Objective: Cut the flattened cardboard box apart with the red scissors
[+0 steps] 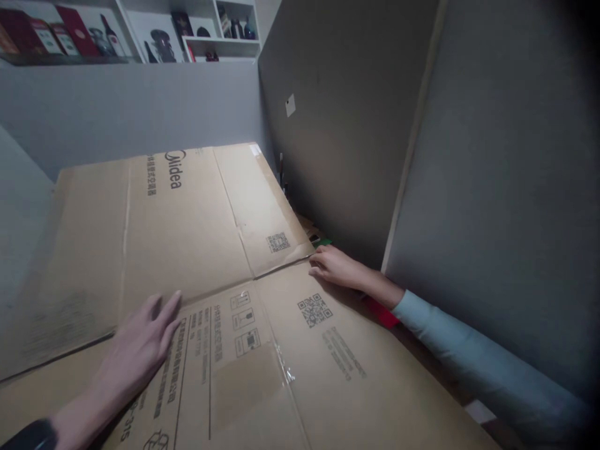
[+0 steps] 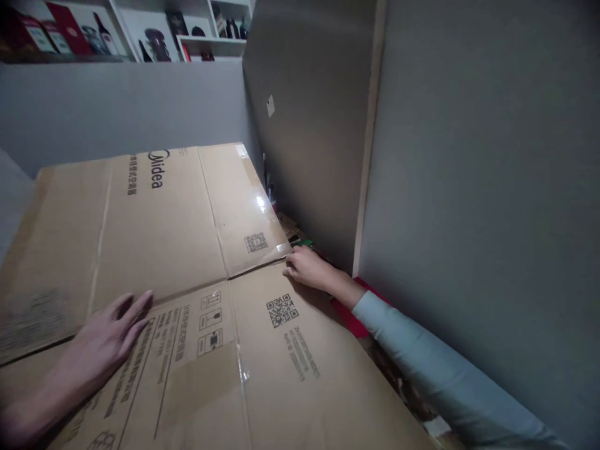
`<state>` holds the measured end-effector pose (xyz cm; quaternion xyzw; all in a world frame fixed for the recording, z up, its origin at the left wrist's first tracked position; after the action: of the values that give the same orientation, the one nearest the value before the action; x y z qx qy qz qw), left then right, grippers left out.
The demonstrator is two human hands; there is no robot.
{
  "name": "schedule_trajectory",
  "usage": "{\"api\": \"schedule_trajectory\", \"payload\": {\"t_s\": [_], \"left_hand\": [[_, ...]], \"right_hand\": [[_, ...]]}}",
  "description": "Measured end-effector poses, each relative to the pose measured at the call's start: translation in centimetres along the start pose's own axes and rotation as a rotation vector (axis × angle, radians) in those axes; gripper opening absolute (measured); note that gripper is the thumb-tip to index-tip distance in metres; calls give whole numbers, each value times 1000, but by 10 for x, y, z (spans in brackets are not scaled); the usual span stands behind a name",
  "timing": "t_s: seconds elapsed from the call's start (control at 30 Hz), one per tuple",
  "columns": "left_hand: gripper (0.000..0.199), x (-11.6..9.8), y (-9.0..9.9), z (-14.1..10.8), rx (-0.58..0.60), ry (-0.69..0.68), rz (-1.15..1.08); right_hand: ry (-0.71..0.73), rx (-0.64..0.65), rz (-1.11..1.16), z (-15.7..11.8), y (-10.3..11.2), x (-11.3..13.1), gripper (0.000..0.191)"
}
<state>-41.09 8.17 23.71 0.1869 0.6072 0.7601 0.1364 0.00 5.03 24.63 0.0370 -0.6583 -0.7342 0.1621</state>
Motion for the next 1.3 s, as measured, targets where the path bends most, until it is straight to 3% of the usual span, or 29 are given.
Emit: {"api": "schedule_trajectory", "payload": {"t_s": [0.23, 0.37, 0.5, 0.6, 0.7, 0.8, 0.93, 1.0, 1.17, 1.3], "left_hand": [[49, -99, -5, 67, 1, -165, -9], [48, -128, -5, 90, -35, -184, -14], [48, -127, -8, 97, -65, -195, -11], [52, -123, -10, 97, -76, -203, -9], [56, -123, -12, 98, -79, -204, -9], [58, -123, -14, 98, -85, -208, -10], [57, -120, -19, 98, -100, -214, -19], [57, -119, -20, 98, -108, -223, -28], [55, -119, -15, 107, -132, -240, -53], [52, -125, -12, 124, -190, -210, -69]], "right_hand": [[8, 23, -32, -1, 3, 7, 20], [-41, -46, 24, 6, 2, 4, 31], [-56, -27, 119, 21, 14, 4, 40], [-10, 51, 135, 30, 38, 12, 39], [25, 111, 52, 41, 65, 26, 33], [67, 241, -76, 57, 74, 42, 25], [99, 495, -161, 82, 56, 62, 30], [134, 555, -133, 91, 44, 73, 36], [252, 535, -29, 98, 22, 96, 32], [213, 510, -45, 98, 11, 97, 31]]}}
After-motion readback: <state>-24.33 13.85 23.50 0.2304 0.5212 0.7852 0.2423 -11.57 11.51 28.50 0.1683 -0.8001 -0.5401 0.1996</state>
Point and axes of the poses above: each hand's wrist, its own z-axis towards the middle knuckle, its own y-axis out of the back of the hand, x = y × z, the point moved 2 cm from there along z, towards the middle knuckle, and after that the axes turned 5 degrees about x, right-handed, at the moved point
